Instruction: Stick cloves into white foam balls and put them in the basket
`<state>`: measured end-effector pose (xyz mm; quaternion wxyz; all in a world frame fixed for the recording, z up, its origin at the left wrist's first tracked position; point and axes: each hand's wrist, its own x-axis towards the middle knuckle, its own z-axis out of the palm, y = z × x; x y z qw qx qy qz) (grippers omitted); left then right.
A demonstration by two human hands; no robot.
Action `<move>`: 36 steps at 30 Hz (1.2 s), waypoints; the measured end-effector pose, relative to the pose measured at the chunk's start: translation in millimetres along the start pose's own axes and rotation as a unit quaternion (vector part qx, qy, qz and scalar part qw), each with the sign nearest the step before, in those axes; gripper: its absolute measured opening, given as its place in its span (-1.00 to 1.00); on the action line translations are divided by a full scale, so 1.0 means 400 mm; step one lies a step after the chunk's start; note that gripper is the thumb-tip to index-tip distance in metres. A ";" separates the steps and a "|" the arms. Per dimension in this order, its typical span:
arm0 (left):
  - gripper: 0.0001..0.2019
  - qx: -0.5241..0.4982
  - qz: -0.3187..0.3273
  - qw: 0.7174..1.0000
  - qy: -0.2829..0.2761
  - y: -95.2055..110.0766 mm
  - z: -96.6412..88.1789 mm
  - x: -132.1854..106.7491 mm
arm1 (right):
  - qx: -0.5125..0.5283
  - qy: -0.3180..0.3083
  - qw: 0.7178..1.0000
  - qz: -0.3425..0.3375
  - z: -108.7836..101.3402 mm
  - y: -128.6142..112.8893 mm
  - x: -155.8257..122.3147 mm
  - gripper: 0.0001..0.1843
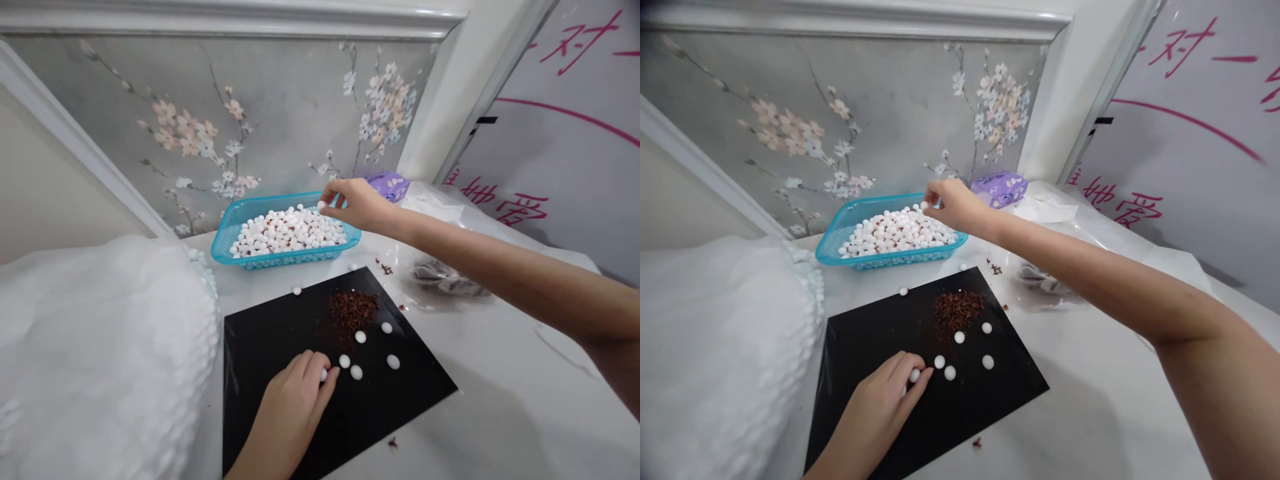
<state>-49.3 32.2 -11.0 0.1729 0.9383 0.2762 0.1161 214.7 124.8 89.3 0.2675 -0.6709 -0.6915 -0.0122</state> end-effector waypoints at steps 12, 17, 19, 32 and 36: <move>-0.82 -0.140 -0.097 0.985 0.002 -0.006 -0.011 0.002 | -0.024 0.021 0.999 -0.036 -0.023 -0.040 -0.091 -0.73; -0.77 -0.226 -0.163 0.960 0.016 -0.015 -0.013 0.006 | -0.003 0.087 0.996 -0.016 -0.051 -0.033 -0.122 -0.90; -0.72 -0.277 -0.199 0.939 0.034 -0.019 -0.018 0.010 | -0.006 0.094 0.995 -0.023 -0.055 -0.033 -0.137 -0.95; -0.66 -0.377 -0.257 0.882 0.116 -0.028 -0.026 0.015 | -0.137 -0.147 0.975 0.091 0.084 -0.028 -0.251 -0.84; -0.68 -0.374 -0.253 0.884 0.118 -0.028 -0.024 0.014 | -0.045 -0.152 0.978 0.135 0.088 0.011 -0.243 -0.87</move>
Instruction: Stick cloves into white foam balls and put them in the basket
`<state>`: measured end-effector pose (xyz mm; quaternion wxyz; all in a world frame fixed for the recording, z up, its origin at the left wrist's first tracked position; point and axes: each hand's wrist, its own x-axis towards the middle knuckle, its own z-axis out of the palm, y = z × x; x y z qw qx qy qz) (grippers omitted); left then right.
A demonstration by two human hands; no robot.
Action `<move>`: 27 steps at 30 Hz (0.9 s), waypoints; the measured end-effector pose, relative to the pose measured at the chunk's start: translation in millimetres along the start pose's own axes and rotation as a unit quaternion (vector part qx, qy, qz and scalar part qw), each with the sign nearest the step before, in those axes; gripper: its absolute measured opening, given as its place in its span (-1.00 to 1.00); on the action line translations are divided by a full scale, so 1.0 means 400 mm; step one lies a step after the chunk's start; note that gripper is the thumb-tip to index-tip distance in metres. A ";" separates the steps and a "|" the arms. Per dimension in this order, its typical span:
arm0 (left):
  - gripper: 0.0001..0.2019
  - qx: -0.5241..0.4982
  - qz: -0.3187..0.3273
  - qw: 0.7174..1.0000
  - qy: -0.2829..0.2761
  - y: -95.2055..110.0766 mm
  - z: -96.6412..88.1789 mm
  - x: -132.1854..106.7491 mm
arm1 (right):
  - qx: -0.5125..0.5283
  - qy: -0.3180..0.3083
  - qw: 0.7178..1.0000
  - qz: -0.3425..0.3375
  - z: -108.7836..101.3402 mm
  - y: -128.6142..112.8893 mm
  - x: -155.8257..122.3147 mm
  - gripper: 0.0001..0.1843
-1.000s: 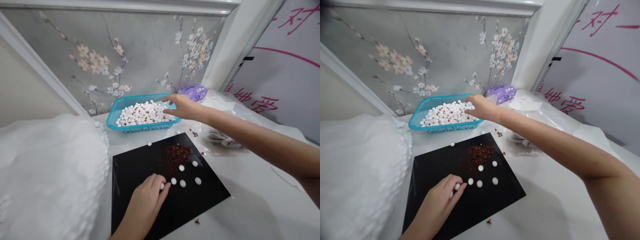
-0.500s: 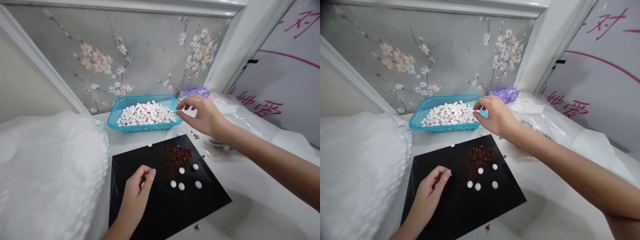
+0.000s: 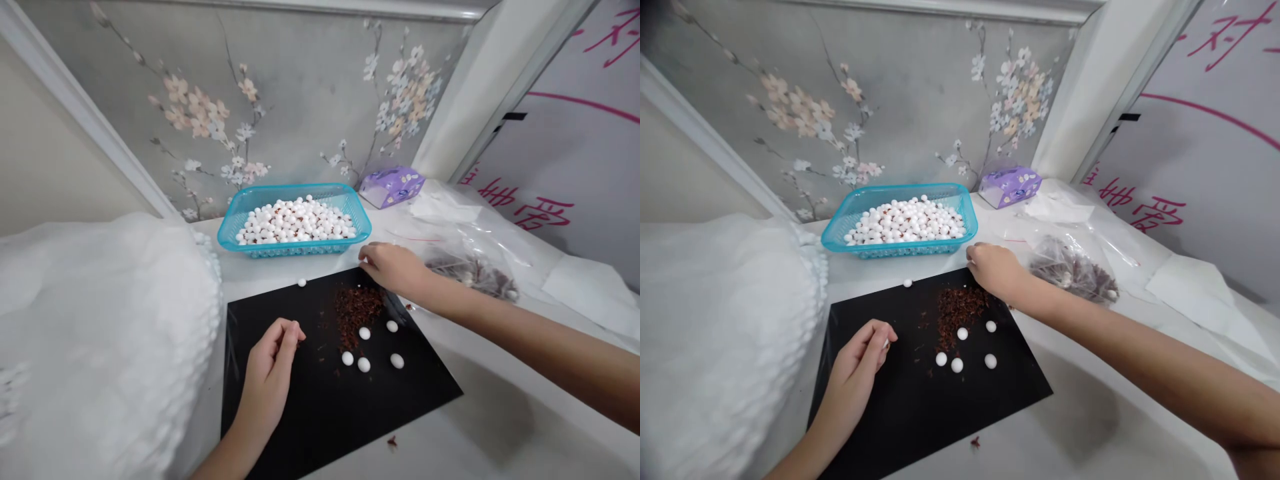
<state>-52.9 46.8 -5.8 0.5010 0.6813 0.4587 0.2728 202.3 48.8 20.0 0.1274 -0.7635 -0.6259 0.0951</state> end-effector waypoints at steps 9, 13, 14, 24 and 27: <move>-0.67 0.010 0.001 1.000 0.011 0.005 -0.001 0.002 | 0.302 -0.143 0.942 0.033 -0.034 -0.022 -0.025 -0.75; -0.74 0.093 0.018 0.995 0.005 0.001 0.009 0.001 | 0.351 -0.174 0.920 0.017 -0.013 -0.043 -0.033 -0.73; -0.77 0.129 0.029 0.991 -0.001 0.000 0.013 -0.002 | 0.357 -0.175 0.917 0.005 -0.008 -0.049 -0.034 -0.73; -0.70 0.342 0.142 0.926 0.078 0.011 0.027 -0.017 | 0.349 -0.198 0.907 -0.126 -0.001 -0.121 -0.080 -0.82; -0.76 0.316 0.171 0.930 0.081 0.005 0.023 -0.018 | 0.351 -0.197 0.905 -0.137 0.003 -0.135 -0.095 -0.84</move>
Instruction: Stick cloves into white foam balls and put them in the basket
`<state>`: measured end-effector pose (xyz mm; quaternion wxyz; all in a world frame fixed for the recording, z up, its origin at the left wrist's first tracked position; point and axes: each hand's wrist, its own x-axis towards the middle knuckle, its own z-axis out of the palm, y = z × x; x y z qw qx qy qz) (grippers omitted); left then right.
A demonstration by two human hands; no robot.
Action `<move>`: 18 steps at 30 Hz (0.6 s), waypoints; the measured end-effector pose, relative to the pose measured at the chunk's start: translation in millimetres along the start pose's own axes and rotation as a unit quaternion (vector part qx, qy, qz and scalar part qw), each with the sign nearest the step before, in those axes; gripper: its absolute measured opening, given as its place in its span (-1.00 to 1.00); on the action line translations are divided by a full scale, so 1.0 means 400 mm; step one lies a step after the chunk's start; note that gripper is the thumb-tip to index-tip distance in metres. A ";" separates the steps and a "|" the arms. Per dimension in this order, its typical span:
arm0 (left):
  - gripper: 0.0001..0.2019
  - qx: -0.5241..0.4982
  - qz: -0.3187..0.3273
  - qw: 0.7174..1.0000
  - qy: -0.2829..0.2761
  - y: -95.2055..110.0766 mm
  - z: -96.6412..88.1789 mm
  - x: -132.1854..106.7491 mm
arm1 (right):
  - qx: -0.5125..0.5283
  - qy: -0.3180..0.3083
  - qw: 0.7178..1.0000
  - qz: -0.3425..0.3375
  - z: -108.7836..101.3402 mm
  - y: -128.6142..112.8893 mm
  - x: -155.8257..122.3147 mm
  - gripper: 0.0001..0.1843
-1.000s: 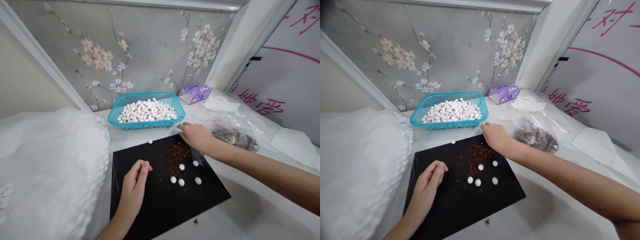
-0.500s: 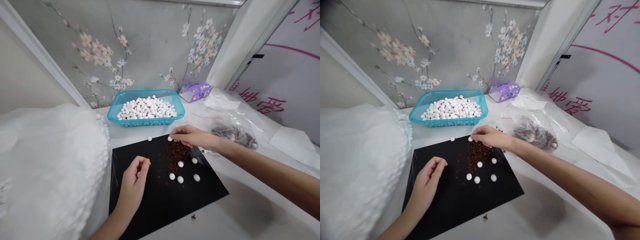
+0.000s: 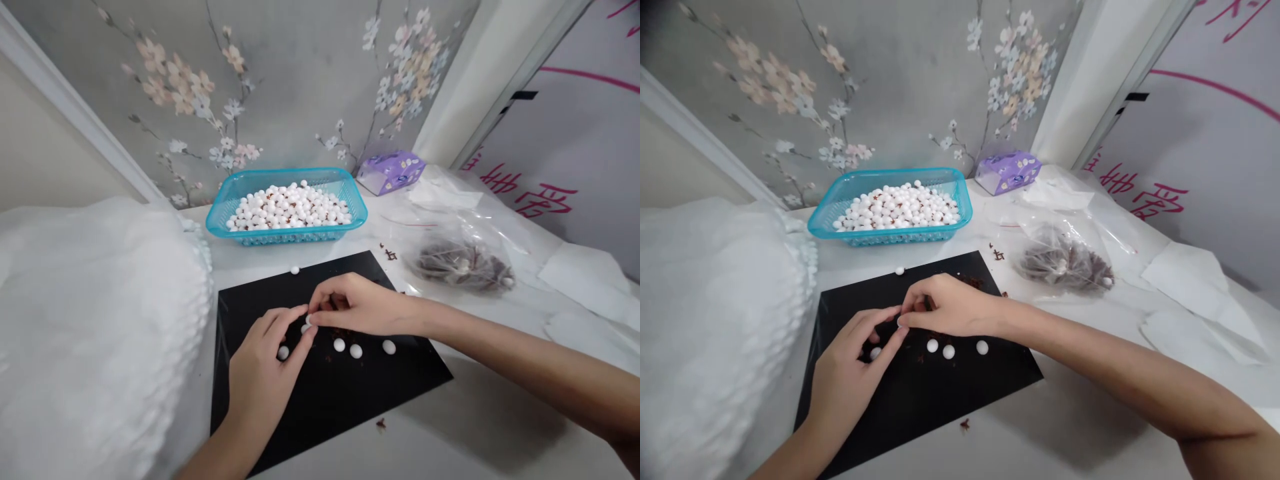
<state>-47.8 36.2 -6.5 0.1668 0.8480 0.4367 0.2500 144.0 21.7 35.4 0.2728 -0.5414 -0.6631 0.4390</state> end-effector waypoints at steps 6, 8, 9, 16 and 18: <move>-0.86 -0.083 -0.006 0.996 -0.014 -0.007 0.000 -0.001 | -0.032 0.014 0.999 -0.015 -0.011 0.010 -0.001 -0.82; -0.87 -0.125 -0.043 0.991 -0.031 -0.011 0.000 0.006 | -0.093 0.041 0.994 -0.041 -0.020 0.024 0.000 -0.86; -0.87 -0.146 -0.069 0.986 -0.038 -0.014 0.000 0.010 | -0.129 0.049 0.989 -0.057 -0.024 0.032 0.000 -0.87; -0.79 -0.215 -0.172 0.960 -0.043 -0.018 -0.004 0.025 | -0.268 0.002 0.957 -0.114 -0.017 0.062 -0.007 -0.76; -0.79 -0.217 -0.176 0.959 -0.049 -0.013 -0.006 0.025 | -0.306 -0.006 0.944 -0.123 -0.014 0.062 -0.006 -0.78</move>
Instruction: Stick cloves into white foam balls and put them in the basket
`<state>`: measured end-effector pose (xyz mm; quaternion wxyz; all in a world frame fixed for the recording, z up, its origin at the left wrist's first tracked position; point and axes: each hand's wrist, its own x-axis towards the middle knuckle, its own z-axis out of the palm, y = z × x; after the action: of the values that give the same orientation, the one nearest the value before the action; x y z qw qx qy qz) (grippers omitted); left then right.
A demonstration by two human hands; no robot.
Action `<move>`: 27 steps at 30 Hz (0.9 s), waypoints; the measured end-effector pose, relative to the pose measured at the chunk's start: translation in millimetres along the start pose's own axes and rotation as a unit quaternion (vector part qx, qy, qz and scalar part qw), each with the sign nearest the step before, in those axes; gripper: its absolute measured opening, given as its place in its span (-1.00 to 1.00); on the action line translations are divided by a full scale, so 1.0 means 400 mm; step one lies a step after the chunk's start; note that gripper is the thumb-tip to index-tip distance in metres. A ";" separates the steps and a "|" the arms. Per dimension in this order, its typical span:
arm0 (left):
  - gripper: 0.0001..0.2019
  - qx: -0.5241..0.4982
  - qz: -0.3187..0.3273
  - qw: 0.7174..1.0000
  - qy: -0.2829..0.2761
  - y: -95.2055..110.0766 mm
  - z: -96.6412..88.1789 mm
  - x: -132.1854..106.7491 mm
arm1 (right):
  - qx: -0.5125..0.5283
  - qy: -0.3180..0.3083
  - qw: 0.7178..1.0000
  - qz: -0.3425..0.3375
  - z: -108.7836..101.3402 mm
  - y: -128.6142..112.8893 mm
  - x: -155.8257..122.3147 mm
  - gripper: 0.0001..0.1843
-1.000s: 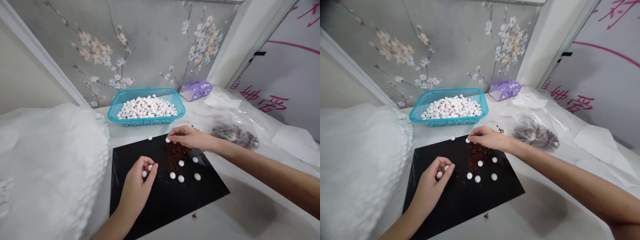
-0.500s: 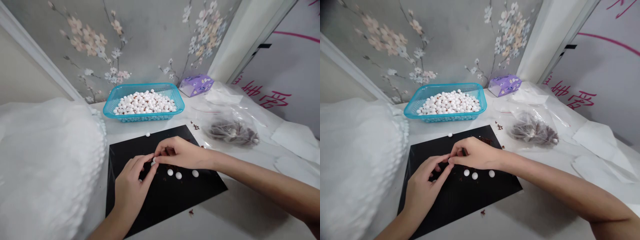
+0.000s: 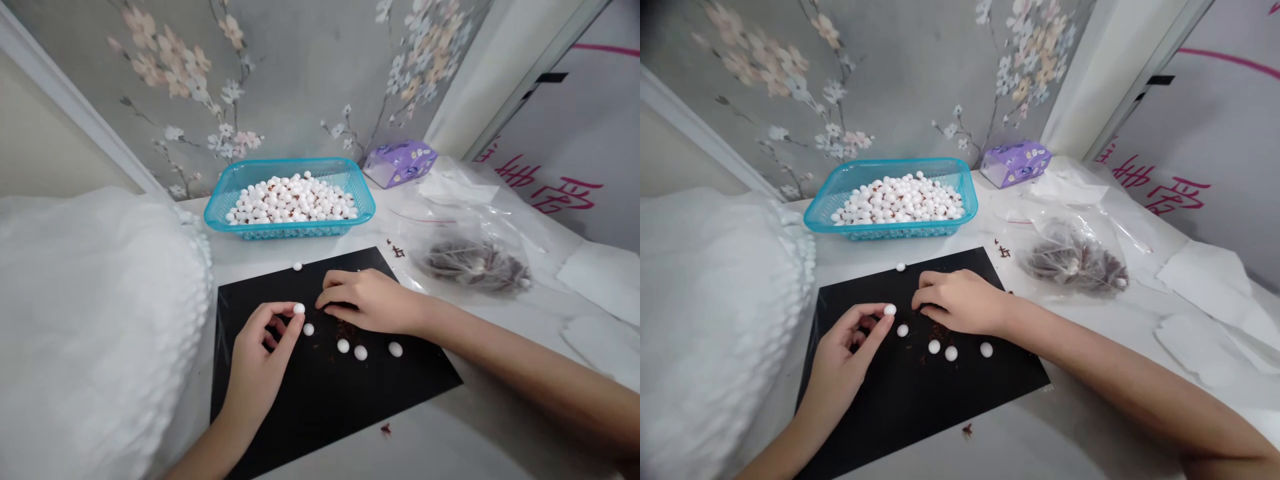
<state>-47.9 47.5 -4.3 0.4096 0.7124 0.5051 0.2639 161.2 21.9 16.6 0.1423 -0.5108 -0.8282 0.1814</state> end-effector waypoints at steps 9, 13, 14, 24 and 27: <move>-0.71 -0.020 -0.030 0.999 -0.023 0.000 -0.003 -0.004 | -0.144 -0.018 0.989 -0.030 0.003 -0.011 0.006 -0.72; -0.70 -0.017 -0.031 0.999 -0.022 0.003 -0.003 -0.004 | -0.117 0.003 0.993 -0.012 0.002 -0.007 0.004 -0.75; -0.70 -0.016 -0.030 0.999 -0.020 0.004 -0.003 -0.004 | -0.108 0.007 0.994 -0.010 0.002 -0.006 0.003 -0.77; -0.71 -0.019 -0.018 0.999 -0.018 0.005 -0.001 -0.002 | -0.083 0.009 0.997 0.002 0.005 -0.008 0.001 -0.82; -0.72 -0.021 -0.020 0.999 -0.021 0.007 -0.002 -0.003 | -0.078 0.019 0.997 -0.003 0.005 -0.007 -0.001 -0.78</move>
<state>-47.6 46.1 -1.6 0.4401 0.6989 0.5046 0.2515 158.2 20.2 16.0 0.1181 -0.5210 -0.8386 0.1066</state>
